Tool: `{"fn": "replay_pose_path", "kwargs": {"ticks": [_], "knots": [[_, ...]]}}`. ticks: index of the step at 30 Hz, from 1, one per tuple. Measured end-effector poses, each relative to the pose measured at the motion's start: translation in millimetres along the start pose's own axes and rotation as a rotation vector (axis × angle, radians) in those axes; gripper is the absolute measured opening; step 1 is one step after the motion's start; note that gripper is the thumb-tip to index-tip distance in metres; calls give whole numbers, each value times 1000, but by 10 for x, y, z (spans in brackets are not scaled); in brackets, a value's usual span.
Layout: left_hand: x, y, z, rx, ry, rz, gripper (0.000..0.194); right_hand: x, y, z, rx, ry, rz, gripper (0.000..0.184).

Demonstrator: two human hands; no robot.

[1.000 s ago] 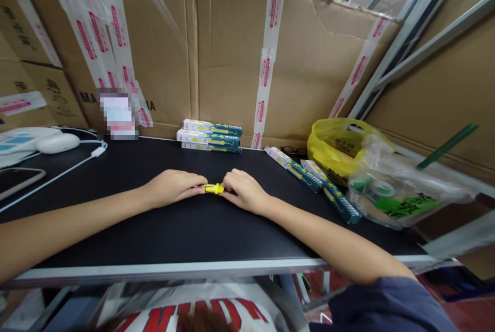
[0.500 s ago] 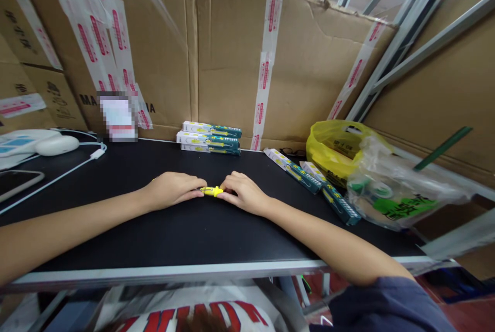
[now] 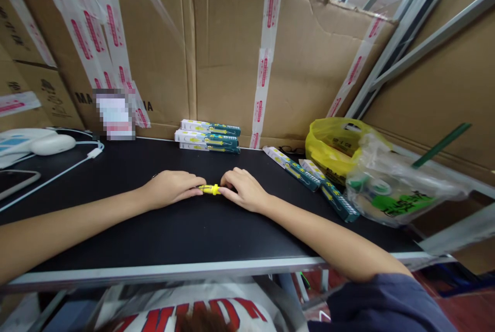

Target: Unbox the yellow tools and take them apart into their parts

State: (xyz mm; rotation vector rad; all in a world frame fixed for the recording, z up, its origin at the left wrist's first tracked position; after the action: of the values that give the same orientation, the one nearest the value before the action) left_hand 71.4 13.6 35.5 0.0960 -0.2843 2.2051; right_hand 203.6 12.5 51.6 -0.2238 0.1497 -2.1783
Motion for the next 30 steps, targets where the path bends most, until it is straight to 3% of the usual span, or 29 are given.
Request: {"fn": "replay_pose_path", "kwargs": {"ticks": [4,14,20,24,30], "knots": [[-11,-2,2,-4,-19,-10,38,37,-3,-29,17,46,62,26],[-16,-3,19,-24,-24,-15,41,100,26,-19,-19,15,119,11],[4,-6,7,9,6,-7,41,41,16,-3,1,15,22,25],[3,1,4,-6,5,-13,40,47,4,-45,49,77,54,31],[-6,1,18,-4,4,-10,42,72,13,-4,-25,16,99,19]]}}
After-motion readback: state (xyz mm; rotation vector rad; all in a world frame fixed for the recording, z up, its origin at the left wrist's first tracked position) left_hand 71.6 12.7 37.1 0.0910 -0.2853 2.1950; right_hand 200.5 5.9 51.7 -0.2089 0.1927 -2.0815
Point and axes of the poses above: each hand's wrist, its own y-axis away from the middle knuckle, its own z-axis out of the back of the hand, x = y × z, the point moved 8 cm from there along -y, towards the middle knuckle, and after that the axes turned 11 degrees about x, right-handed, at the moved point
